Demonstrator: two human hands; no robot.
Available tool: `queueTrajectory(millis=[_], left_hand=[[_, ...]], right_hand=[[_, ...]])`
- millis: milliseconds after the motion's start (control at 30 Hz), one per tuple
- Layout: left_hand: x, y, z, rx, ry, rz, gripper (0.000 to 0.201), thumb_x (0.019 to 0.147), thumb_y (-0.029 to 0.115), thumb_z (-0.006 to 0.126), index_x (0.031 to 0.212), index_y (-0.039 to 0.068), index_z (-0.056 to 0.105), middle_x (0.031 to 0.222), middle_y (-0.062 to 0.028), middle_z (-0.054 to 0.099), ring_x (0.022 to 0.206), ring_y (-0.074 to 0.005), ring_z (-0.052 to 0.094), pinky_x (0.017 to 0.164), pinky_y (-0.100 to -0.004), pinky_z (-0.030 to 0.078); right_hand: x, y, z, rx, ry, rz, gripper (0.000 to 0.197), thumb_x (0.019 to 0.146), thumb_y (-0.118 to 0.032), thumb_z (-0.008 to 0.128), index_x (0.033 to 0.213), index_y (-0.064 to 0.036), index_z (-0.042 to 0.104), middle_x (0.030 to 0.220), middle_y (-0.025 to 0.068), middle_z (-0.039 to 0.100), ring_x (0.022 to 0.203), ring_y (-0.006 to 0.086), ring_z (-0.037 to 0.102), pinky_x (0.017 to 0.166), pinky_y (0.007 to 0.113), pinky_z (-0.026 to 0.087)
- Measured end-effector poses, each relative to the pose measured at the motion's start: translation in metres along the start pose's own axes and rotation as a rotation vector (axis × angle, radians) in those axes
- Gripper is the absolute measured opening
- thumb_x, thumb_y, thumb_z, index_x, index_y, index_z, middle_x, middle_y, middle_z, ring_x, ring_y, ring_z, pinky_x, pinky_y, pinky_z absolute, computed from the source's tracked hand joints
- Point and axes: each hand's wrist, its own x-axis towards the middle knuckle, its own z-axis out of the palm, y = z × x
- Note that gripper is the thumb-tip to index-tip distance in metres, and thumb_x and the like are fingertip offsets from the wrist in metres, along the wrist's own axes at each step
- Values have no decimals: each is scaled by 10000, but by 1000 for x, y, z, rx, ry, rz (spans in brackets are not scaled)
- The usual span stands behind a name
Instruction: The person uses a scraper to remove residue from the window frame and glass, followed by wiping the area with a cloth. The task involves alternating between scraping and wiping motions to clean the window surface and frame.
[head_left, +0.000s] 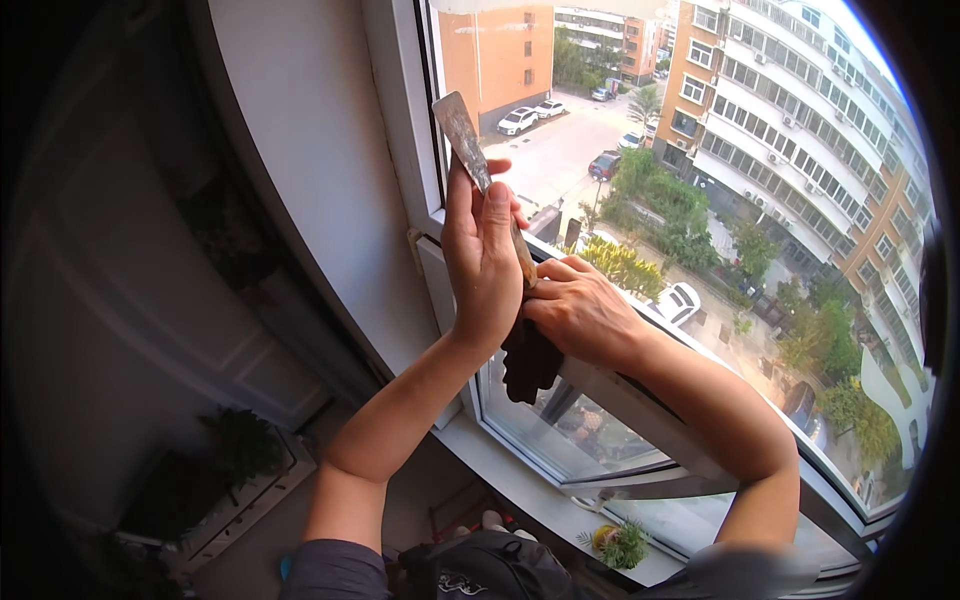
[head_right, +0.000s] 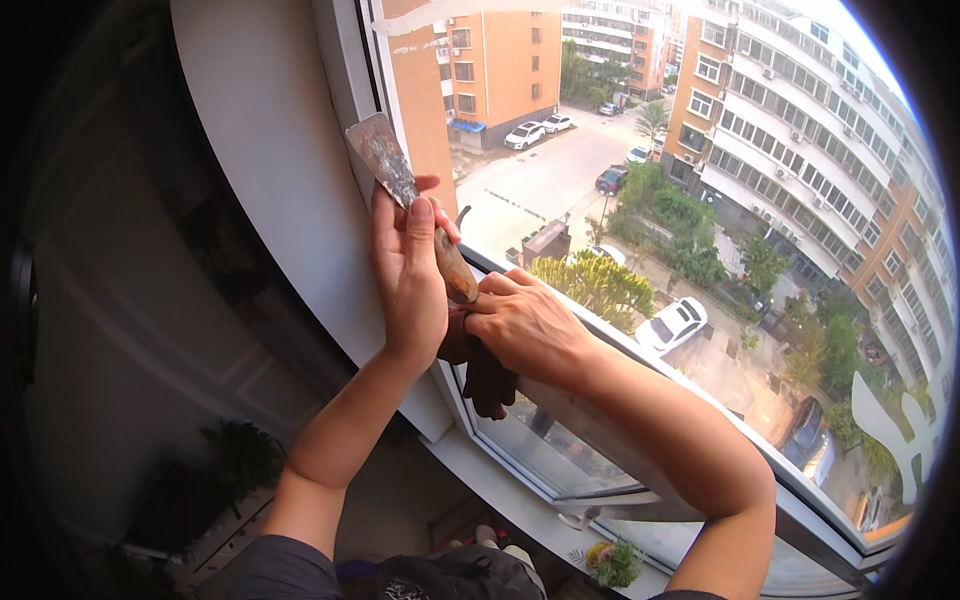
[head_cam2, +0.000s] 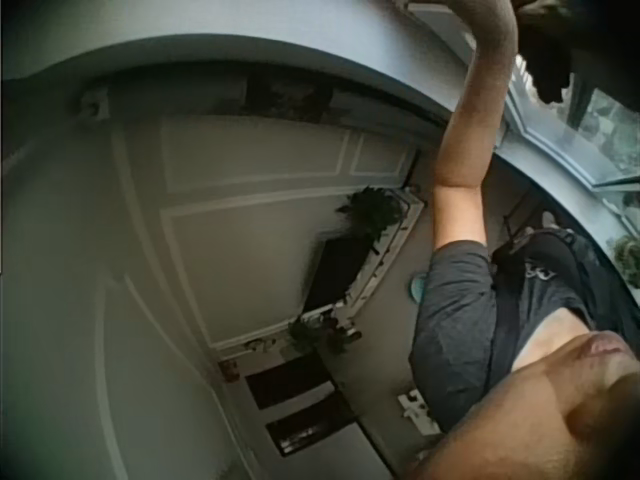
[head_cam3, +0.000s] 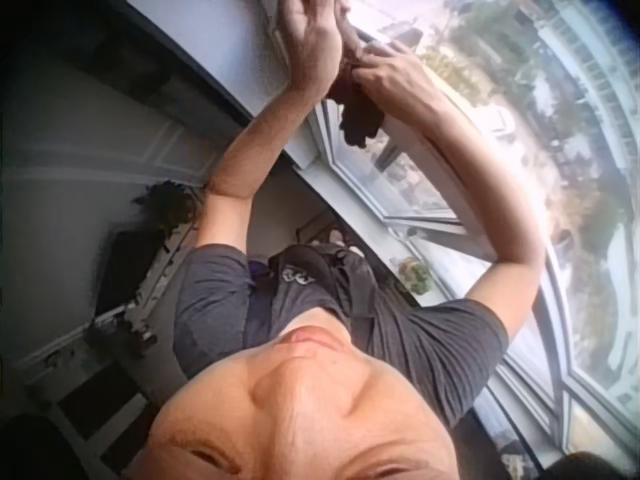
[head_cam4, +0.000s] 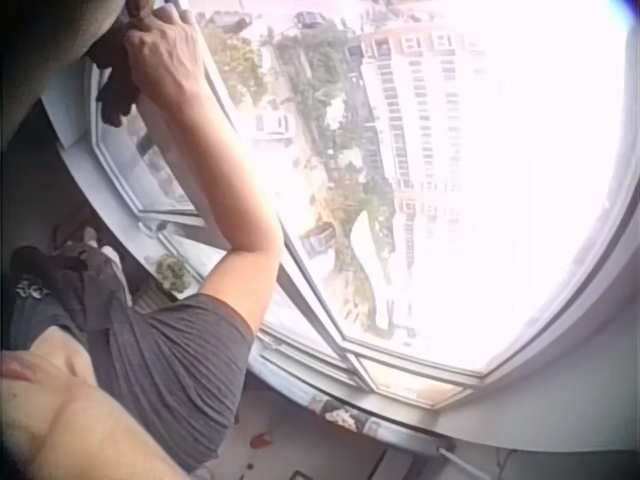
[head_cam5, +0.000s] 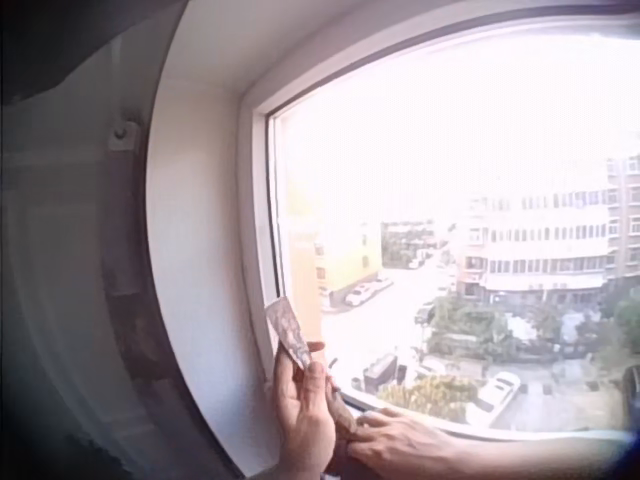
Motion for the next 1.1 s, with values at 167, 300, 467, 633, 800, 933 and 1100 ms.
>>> queueTrajectory(millis=[167,300,467,633,800,933,1100], left_hand=[[-17,-8,-3,44,-144,-11,344,1047,207,357,1333,39,445,897,-40,539,606,-61,425,570,-211,403],[5,-10,-39,667,-103,405,472,1003,129,456,1461,220,385,783,-21,515,586,-99,469,525,-243,421],[60,1,-81,1252,-71,653,563,888,45,589,1399,255,479,714,-29,507,582,-151,524,502,-299,469],[91,7,-103,1450,-191,634,540,883,29,581,1377,230,503,740,-53,536,593,-202,581,527,-346,501],[105,18,-92,1462,-207,608,548,889,1,557,1385,224,490,773,-83,566,595,-247,590,549,-385,499],[109,21,-83,1482,-215,640,629,806,-50,552,1384,191,488,805,-120,554,617,-300,620,578,-390,546],[106,22,-97,1554,-264,609,637,791,-52,556,1378,188,497,818,-119,559,628,-290,638,583,-383,561]], right_hand=[[-1,0,2,22,29,-3,93,704,-125,601,781,-103,649,912,-14,635,957,175,567,855,307,433],[-2,-1,0,34,4,26,129,721,-105,595,822,-74,669,1085,16,654,998,182,579,867,305,441],[-2,0,1,56,-5,40,106,735,-63,645,836,-76,676,1087,31,669,981,209,604,854,344,466],[-3,0,1,41,-28,40,136,725,-97,609,838,-60,675,1108,35,656,1019,193,577,873,317,440],[0,-1,1,50,-24,53,128,721,-104,617,828,-67,679,1106,33,656,1019,193,576,870,318,442],[-1,-4,-1,76,-29,55,101,744,-85,622,830,-71,674,1090,40,664,986,210,594,855,337,473],[2,-1,-1,70,-16,55,81,753,-62,620,818,-60,668,1076,49,669,962,228,606,842,352,495]])
